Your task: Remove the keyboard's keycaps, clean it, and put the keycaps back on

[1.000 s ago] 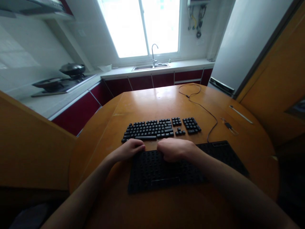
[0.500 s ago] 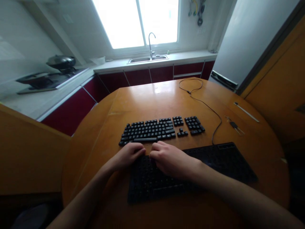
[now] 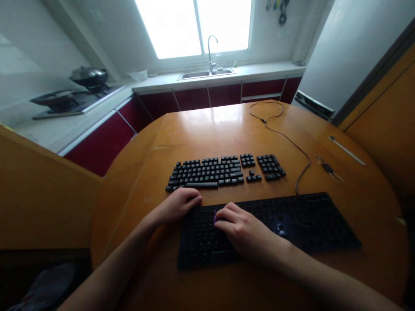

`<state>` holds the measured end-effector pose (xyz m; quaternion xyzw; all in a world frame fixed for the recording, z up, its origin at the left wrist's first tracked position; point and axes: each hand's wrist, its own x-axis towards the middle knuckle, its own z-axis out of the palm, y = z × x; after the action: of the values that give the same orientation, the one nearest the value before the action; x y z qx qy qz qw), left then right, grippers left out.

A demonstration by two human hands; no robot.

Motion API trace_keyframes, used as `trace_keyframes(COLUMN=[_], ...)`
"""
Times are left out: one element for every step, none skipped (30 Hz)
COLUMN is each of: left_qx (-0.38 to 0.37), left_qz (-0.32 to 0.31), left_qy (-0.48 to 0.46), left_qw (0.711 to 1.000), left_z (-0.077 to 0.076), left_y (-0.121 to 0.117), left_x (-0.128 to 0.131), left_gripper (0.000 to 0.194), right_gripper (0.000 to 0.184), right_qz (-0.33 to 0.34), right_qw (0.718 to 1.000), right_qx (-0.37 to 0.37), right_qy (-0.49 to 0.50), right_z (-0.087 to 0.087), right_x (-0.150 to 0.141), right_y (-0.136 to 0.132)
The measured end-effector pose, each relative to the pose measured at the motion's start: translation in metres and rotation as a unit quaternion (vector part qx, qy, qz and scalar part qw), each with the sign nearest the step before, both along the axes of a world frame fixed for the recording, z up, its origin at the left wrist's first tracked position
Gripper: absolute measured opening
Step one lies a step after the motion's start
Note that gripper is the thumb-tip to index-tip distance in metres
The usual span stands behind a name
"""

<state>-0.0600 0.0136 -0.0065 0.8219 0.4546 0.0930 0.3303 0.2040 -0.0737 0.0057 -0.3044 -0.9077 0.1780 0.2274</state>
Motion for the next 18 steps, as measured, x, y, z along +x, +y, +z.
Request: trace_keyframes(left_qx=[-0.003, -0.007, -0.011, -0.016, -0.019, -0.021, -0.022, -0.021, -0.021, -0.02, -0.017, -0.015, -0.012, -0.01, -0.01, -0.01, -0.011, -0.012], left_qz=[0.002, 0.005, 0.008, 0.01, 0.012, 0.012, 0.011, 0.01, 0.009, 0.008, 0.008, 0.008, 0.008, 0.007, 0.005, 0.002, -0.002, -0.006], left_qy=[0.002, 0.003, 0.004, 0.005, 0.006, 0.006, 0.007, 0.007, 0.007, 0.006, 0.006, 0.007, 0.007, 0.008, 0.009, 0.011, 0.014, 0.017], left_qw=[1.0, 1.0, 1.0, 1.0, 1.0, 1.0, 1.0, 1.0, 1.0, 1.0, 1.0, 1.0, 1.0, 1.0, 1.0, 1.0, 1.0, 1.0], left_z=[0.0, 0.001, 0.001, 0.002, 0.002, 0.002, 0.003, 0.002, 0.002, 0.002, 0.002, 0.002, 0.002, 0.003, 0.005, 0.006, 0.007, 0.009], left_y=[0.0, 0.0, 0.0, 0.0, 0.0, 0.0, -0.001, -0.001, 0.0, 0.0, 0.0, 0.0, 0.0, 0.0, -0.001, -0.002, -0.003, -0.004], left_x=[0.0, 0.0, 0.0, 0.001, 0.001, 0.001, 0.001, 0.001, 0.001, 0.001, 0.001, 0.001, 0.001, 0.001, 0.001, 0.001, 0.002, 0.002], left_gripper=[0.04, 0.041, 0.042, 0.042, 0.043, 0.043, 0.043, 0.042, 0.042, 0.041, 0.04, 0.04, 0.039, 0.039, 0.038, 0.038, 0.037, 0.037], right_gripper=[0.023, 0.021, 0.019, 0.018, 0.018, 0.018, 0.019, 0.02, 0.022, 0.022, 0.022, 0.022, 0.021, 0.021, 0.021, 0.021, 0.021, 0.021], right_qz=[-0.005, -0.026, -0.056, -0.088, -0.115, -0.131, -0.137, -0.132, -0.121, -0.106, -0.093, -0.082, -0.074, -0.072, -0.072, -0.073, -0.076, -0.079], right_qw=[1.0, 0.999, 0.997, 0.995, 0.992, 0.99, 0.99, 0.991, 0.993, 0.994, 0.996, 0.996, 0.997, 0.997, 0.997, 0.997, 0.997, 0.996], right_qx=[0.0, -0.002, -0.006, -0.011, -0.015, -0.016, -0.015, -0.011, -0.005, 0.002, 0.008, 0.013, 0.017, 0.02, 0.022, 0.022, 0.021, 0.019], right_qy=[-0.018, -0.033, -0.044, -0.049, -0.048, -0.04, -0.029, -0.019, -0.012, -0.009, -0.011, -0.015, -0.02, -0.024, -0.027, -0.028, -0.027, -0.026], right_z=[0.0, 0.001, 0.003, 0.004, 0.005, 0.005, 0.005, 0.004, 0.003, 0.002, 0.0, 0.0, -0.001, -0.001, -0.001, -0.001, -0.002, -0.003], right_x=[0.0, 0.002, 0.005, 0.008, 0.011, 0.014, 0.016, 0.017, 0.017, 0.016, 0.014, 0.013, 0.012, 0.011, 0.01, 0.01, 0.01, 0.01], right_y=[0.0, 0.001, 0.002, 0.003, 0.005, 0.006, 0.007, 0.008, 0.008, 0.007, 0.007, 0.006, 0.005, 0.005, 0.004, 0.004, 0.004, 0.004])
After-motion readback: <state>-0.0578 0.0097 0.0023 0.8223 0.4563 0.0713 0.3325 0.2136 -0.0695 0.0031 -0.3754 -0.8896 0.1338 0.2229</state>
